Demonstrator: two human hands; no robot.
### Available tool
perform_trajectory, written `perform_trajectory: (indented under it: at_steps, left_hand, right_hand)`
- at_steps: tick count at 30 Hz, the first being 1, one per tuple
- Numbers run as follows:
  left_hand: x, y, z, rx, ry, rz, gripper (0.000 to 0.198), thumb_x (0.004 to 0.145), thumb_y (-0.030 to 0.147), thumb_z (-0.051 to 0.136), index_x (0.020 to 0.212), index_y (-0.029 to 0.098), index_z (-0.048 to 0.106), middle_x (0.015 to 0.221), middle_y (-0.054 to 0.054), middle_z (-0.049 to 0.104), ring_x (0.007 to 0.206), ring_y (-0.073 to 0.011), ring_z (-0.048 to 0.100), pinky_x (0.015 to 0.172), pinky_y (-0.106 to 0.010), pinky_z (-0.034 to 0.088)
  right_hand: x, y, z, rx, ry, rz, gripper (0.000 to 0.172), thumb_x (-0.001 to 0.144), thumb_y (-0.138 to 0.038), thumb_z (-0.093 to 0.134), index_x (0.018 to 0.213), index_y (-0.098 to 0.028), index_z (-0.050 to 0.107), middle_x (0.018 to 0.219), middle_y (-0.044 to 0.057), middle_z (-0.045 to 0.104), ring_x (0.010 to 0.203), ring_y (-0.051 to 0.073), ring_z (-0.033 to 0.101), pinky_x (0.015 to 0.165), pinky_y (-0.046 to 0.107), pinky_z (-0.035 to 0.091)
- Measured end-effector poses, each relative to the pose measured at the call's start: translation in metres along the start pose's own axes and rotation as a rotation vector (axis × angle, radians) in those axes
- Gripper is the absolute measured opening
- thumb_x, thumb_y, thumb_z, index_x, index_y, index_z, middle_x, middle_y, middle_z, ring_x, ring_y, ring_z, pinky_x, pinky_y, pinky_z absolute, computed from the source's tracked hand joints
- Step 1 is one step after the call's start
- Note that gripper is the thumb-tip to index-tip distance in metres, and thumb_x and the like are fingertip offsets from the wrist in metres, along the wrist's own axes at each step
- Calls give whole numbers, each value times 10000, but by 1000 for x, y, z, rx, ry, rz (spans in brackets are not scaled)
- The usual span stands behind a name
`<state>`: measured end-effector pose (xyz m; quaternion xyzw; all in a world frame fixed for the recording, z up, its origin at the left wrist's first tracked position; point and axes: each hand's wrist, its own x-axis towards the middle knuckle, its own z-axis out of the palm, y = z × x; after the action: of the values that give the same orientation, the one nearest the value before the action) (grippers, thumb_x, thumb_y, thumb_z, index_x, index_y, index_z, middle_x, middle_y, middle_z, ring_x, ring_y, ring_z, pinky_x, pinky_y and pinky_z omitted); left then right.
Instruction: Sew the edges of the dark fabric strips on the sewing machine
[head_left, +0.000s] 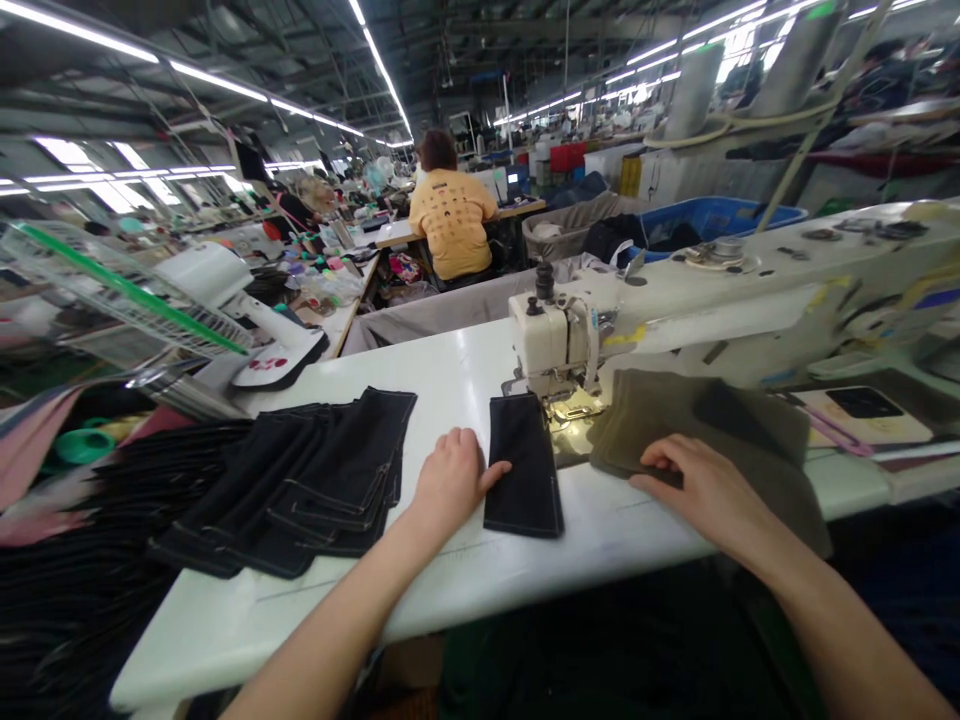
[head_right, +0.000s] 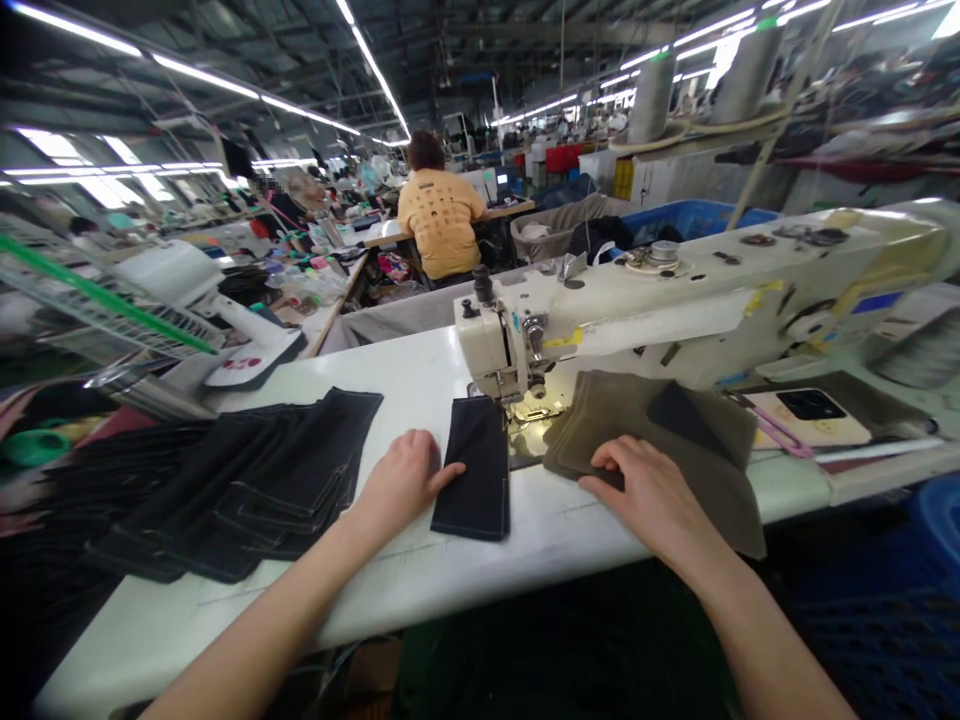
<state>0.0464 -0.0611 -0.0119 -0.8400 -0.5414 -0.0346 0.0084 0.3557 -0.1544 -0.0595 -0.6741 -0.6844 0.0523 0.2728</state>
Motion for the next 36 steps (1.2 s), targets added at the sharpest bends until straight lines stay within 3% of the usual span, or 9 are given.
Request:
perform_trajectory:
  at_steps: [3, 6, 12, 19, 26, 28, 31, 33, 36]
  left_hand:
    - [0, 4, -2, -134, -46, 38, 165, 922, 298, 598, 821, 187, 530, 856, -75, 625, 830, -234, 629, 754, -350, 505]
    - [5, 1, -4, -319, -55, -49, 175, 908, 219, 546, 752, 216, 468, 742, -28, 596, 725, -201, 606, 686, -313, 458]
    - [20, -18, -8, -621, -109, -154, 226, 780, 369, 568, 658, 233, 435, 549, 58, 466, 545, -147, 448, 553, -257, 340]
    - [33, -29, -9, -750, -139, -177, 446, 632, 650, 607, 628, 232, 452, 502, 65, 437, 502, -127, 381, 522, -246, 311]
    - [28, -39, -13, -696, -95, -243, 557, 570, 759, 617, 624, 230, 451, 513, 60, 425, 507, -127, 381, 507, -239, 299]
    - [21, -60, -29, -642, -59, -268, 576, 562, 780, 617, 633, 228, 466, 523, 55, 444, 510, -130, 398, 508, -244, 310]
    - [9, -108, -65, -469, -21, -350, 607, 544, 825, 594, 645, 236, 486, 531, 42, 505, 518, -157, 460, 518, -268, 363]
    - [2, -137, -86, -280, -6, -398, 570, 607, 812, 545, 674, 247, 513, 571, 33, 576, 575, -202, 549, 580, -314, 439]
    - [-3, -141, -98, -13, 183, -419, 483, 650, 711, 590, 778, 246, 568, 767, -41, 683, 742, -297, 643, 700, -439, 520]
  right_hand:
    - [4, -1, 0, 38, 2, -5, 164, 838, -379, 638, 743, -251, 598, 745, 17, 636, 723, 217, 614, 664, 347, 452]
    - [8, -1, -2, 85, 8, 15, 220, 845, -395, 641, 696, -245, 580, 702, 9, 623, 683, 199, 593, 632, 325, 435]
    - [11, 0, -8, 179, -5, 31, 261, 882, -377, 652, 675, -224, 609, 711, -9, 636, 700, 170, 599, 662, 303, 421]
    - [16, 4, -8, 313, 5, 46, 237, 947, -327, 615, 749, -218, 685, 795, -2, 692, 799, 167, 640, 747, 297, 444]
    - [19, 4, -7, 338, 79, 45, 353, 998, -373, 487, 721, -223, 644, 760, 15, 665, 760, 174, 632, 725, 304, 454]
    - [18, 5, -7, 336, 79, 48, 359, 992, -395, 479, 715, -227, 632, 748, 17, 658, 743, 177, 626, 706, 308, 453]
    - [18, 6, -5, 317, 74, 46, 349, 982, -404, 479, 704, -229, 598, 732, 14, 639, 731, 179, 616, 690, 311, 449]
    - [19, 6, -3, 306, 87, 49, 342, 985, -395, 472, 704, -229, 575, 733, 11, 630, 737, 181, 613, 691, 313, 447]
    - [19, 6, -3, 298, 115, 29, 326, 996, -365, 465, 718, -227, 565, 750, 14, 627, 751, 183, 610, 706, 318, 451]
